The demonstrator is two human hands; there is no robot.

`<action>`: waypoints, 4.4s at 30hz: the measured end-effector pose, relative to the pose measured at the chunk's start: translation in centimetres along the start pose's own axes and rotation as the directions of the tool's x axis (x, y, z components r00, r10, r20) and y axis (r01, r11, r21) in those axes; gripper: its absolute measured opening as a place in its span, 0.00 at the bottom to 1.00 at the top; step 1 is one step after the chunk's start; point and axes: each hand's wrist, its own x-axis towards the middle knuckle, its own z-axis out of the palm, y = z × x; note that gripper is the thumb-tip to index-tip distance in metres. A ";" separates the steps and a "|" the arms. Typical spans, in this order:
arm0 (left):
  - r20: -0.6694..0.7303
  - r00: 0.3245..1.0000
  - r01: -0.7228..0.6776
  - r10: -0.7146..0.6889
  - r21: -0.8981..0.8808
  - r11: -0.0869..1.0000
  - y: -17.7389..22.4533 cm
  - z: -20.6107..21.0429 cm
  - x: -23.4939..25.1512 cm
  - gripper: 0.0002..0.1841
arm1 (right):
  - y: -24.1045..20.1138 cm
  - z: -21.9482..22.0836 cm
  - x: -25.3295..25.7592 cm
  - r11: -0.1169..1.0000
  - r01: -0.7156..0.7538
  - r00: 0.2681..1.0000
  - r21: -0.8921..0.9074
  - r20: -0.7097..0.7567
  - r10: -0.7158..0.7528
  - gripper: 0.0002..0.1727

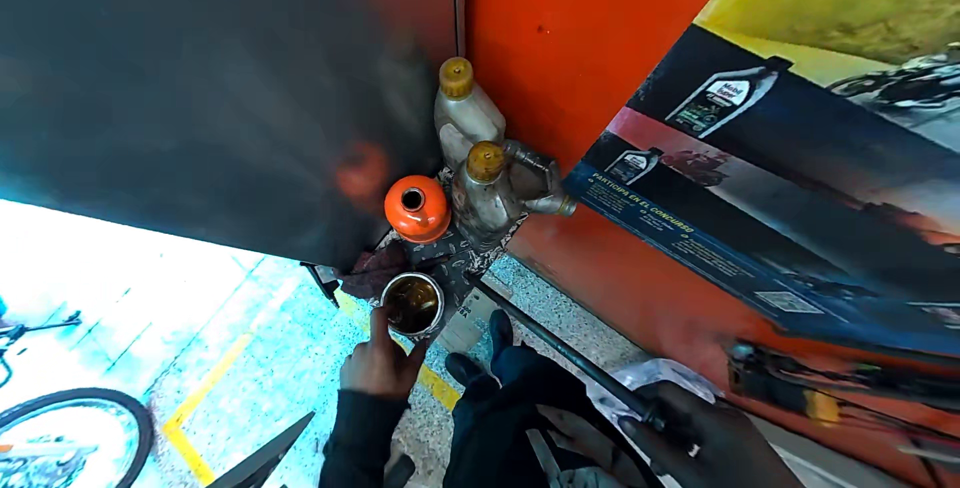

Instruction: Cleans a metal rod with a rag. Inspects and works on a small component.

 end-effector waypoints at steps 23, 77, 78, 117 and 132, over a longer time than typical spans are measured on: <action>0.057 0.924 -0.347 0.377 -0.284 0.894 5.2 12.3 0.8 0.33 | 1.9 -0.4 0.7 0.983 -0.044 0.999 -0.180 0.023 0.049 0.19; -0.122 0.732 -0.656 0.671 -0.391 0.645 8.5 11.9 -4.3 0.36 | -3.2 -2.2 0.5 0.867 0.164 0.986 -0.471 0.067 -0.151 0.21; -0.011 0.829 -0.526 0.559 -0.354 0.773 7.4 11.8 -2.4 0.37 | -3.3 -2.3 0.5 0.856 0.167 0.986 -0.489 0.073 -0.151 0.21; -0.390 0.674 -0.680 0.628 0.007 0.733 7.9 14.0 -3.6 0.29 | -1.3 -1.7 1.0 0.090 -0.638 0.766 0.765 0.642 -0.023 0.27; -0.365 0.622 -0.781 0.693 -0.353 0.515 10.6 11.2 -6.5 0.27 | -2.3 -1.1 1.0 0.041 -0.693 0.702 0.720 0.687 -0.189 0.27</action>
